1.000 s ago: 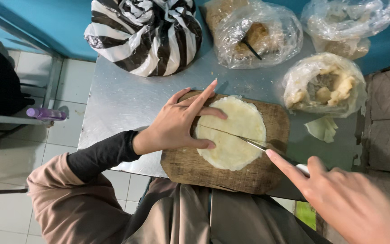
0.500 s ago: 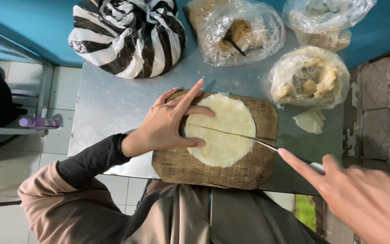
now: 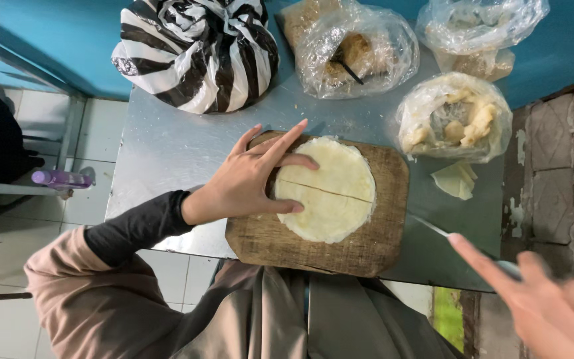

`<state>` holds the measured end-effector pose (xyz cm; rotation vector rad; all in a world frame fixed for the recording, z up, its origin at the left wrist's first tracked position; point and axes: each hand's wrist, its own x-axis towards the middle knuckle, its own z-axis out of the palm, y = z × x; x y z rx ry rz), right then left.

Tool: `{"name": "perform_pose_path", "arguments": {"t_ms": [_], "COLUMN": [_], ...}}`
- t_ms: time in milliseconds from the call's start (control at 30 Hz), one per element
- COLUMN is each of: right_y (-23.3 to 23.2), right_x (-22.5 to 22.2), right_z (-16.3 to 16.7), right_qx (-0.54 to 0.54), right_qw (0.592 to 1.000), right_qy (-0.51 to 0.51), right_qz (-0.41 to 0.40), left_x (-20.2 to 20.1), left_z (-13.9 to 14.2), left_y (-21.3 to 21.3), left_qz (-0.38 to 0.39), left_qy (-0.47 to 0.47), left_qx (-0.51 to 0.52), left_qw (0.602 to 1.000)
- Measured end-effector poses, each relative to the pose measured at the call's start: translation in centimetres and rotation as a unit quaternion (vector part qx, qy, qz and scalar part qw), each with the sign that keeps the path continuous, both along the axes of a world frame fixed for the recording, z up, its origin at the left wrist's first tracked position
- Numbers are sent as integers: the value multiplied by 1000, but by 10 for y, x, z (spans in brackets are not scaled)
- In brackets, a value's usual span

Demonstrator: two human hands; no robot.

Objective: The person shapes a round of dough by hand on a wooden board, pressing and folding pieces of dough together into a flat disc. They then use a knife to cut the flattened dough into smaller pieces, cutting it in half and into strips on the board.

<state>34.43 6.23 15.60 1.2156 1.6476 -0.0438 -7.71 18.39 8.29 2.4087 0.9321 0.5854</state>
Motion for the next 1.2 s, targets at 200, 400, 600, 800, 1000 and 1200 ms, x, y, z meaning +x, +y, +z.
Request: {"name": "perform_pose_path", "arguments": {"t_ms": [200,400,600,800,1000,1200], "right_y": [4,12,28,32,31,32], "right_x": [4,-79,-127,-133,-131,-134], "right_z": [16,-20,-43,-56,-59,-56], "right_qx": [250,208,293,239,239,277], "right_qw": [903,850,783,776,777,765], "right_qy": [297,446,485,538,538,526], "right_qz": [182,184,257,225,224,247], "left_x": [13,45,51,52,59,59], "left_z": [-1,-19,-18,-27,-30,-25], "left_y": [29,59,70,76,73,66], "left_qz": [15,-22,-26,-80,-68,-62], "left_qy": [34,110,102,18,52,23], "left_qx": [12,22,-62,-13,21,18], "left_qw": [999,993,993,997,996,998]}}
